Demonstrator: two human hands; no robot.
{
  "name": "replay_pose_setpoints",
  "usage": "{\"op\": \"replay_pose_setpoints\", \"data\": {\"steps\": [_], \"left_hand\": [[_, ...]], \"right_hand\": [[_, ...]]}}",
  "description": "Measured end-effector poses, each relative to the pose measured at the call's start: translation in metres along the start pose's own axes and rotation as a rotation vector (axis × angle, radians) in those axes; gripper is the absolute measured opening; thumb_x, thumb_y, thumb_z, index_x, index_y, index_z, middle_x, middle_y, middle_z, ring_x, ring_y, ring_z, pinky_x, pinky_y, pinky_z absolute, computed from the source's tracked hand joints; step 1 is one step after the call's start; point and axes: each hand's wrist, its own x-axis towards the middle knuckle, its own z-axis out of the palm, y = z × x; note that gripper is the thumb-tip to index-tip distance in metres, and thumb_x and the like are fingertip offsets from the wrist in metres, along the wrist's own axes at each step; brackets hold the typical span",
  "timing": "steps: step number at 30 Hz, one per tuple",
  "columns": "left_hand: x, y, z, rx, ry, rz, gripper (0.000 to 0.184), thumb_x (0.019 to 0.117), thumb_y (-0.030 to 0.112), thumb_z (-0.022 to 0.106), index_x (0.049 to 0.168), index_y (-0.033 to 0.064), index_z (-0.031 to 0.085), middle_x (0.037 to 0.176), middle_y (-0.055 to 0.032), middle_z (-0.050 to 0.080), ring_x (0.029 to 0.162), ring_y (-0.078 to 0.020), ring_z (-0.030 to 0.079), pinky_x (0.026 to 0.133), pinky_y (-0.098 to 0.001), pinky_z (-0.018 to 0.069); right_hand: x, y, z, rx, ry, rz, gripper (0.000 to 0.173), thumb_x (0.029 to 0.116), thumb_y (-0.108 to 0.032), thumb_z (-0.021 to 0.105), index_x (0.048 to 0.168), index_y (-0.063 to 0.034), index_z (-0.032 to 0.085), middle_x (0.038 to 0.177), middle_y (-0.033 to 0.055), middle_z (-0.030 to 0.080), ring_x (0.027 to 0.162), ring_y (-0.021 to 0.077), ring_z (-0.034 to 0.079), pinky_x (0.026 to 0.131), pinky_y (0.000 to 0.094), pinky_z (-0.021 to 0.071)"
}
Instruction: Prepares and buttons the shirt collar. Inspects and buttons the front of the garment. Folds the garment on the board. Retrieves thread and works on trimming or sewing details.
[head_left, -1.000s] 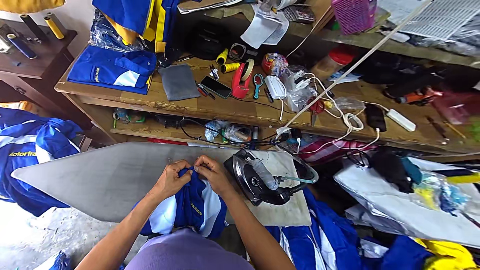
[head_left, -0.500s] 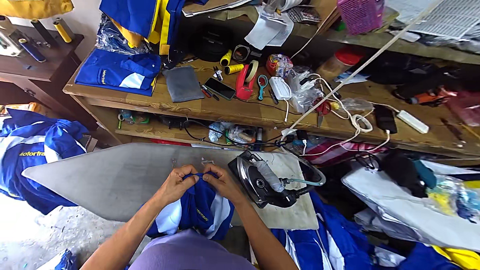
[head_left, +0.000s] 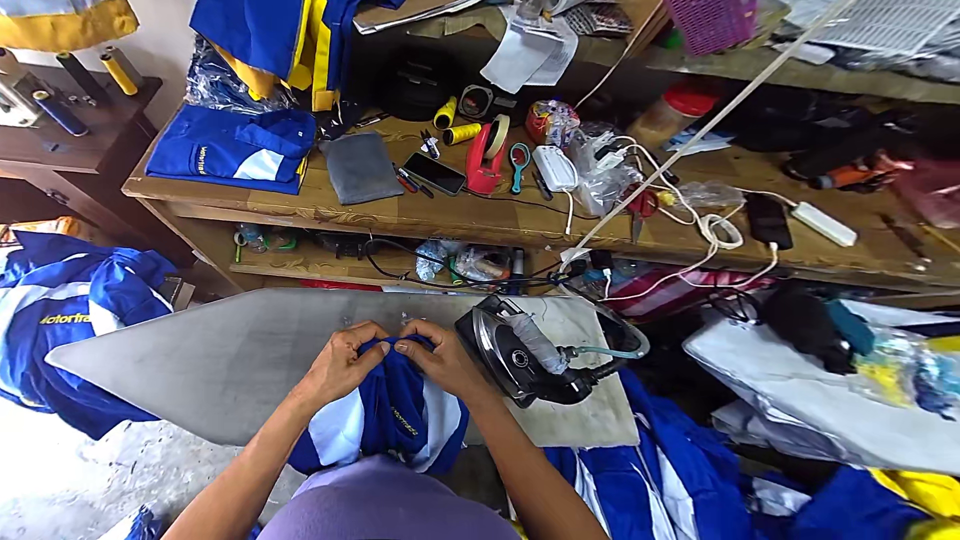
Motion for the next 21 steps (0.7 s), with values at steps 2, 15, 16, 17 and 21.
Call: {"op": "replay_pose_setpoints", "data": {"steps": [2, 15, 16, 17, 21], "left_hand": [[0.0, 0.001, 0.001, -0.002, -0.017, -0.027, 0.025, 0.105, 0.02, 0.054, 0.104, 0.003, 0.072, 0.1, -0.0042, 0.069, 0.094, -0.0053, 0.064, 0.086, -0.0234, 0.0523], [0.001, -0.002, 0.018, -0.044, 0.104, 0.071, 0.03, 0.1078, 0.015, 0.047, 0.093, -0.0017, 0.068, 0.09, -0.0062, 0.065, 0.089, -0.008, 0.061, 0.084, -0.0233, 0.0507], [0.002, -0.004, 0.016, 0.002, 0.102, 0.097, 0.031, 0.1075, 0.016, 0.049, 0.094, -0.0023, 0.069, 0.092, -0.0084, 0.066, 0.093, -0.0106, 0.062, 0.088, -0.0254, 0.0507], [0.003, -0.006, 0.013, 0.043, 0.1, 0.111, 0.03, 0.1072, 0.018, 0.05, 0.094, -0.0021, 0.07, 0.093, -0.0094, 0.068, 0.096, -0.0124, 0.063, 0.091, -0.0267, 0.0505], [0.003, -0.008, 0.006, 0.037, 0.081, 0.08, 0.028, 0.1063, 0.02, 0.054, 0.096, -0.0001, 0.071, 0.094, -0.0068, 0.068, 0.093, -0.0092, 0.063, 0.087, -0.024, 0.0515]], "right_hand": [[0.001, -0.001, 0.001, -0.035, 0.011, 0.011, 0.02, 0.1006, -0.021, 0.063, 0.094, -0.0019, 0.068, 0.083, 0.0009, 0.066, 0.078, 0.0015, 0.06, 0.073, 0.0203, 0.0501], [-0.001, 0.027, 0.006, 0.203, 0.002, -0.115, 0.016, 0.1008, -0.015, 0.063, 0.097, -0.0009, 0.068, 0.093, -0.0015, 0.067, 0.089, 0.0004, 0.061, 0.082, 0.021, 0.0513], [-0.001, 0.023, 0.006, 0.186, 0.013, -0.096, 0.015, 0.1002, -0.014, 0.064, 0.097, -0.0003, 0.069, 0.092, -0.0014, 0.067, 0.087, 0.0001, 0.061, 0.081, 0.0204, 0.0519], [-0.002, 0.017, 0.006, 0.159, 0.018, -0.064, 0.014, 0.0997, -0.014, 0.064, 0.098, 0.0001, 0.069, 0.091, -0.001, 0.068, 0.085, 0.0002, 0.062, 0.08, 0.02, 0.0524], [0.0, -0.002, 0.003, -0.029, -0.008, 0.051, 0.019, 0.0998, -0.02, 0.065, 0.1, -0.0012, 0.07, 0.089, 0.0016, 0.069, 0.083, 0.0016, 0.063, 0.078, 0.0208, 0.0529]]}}
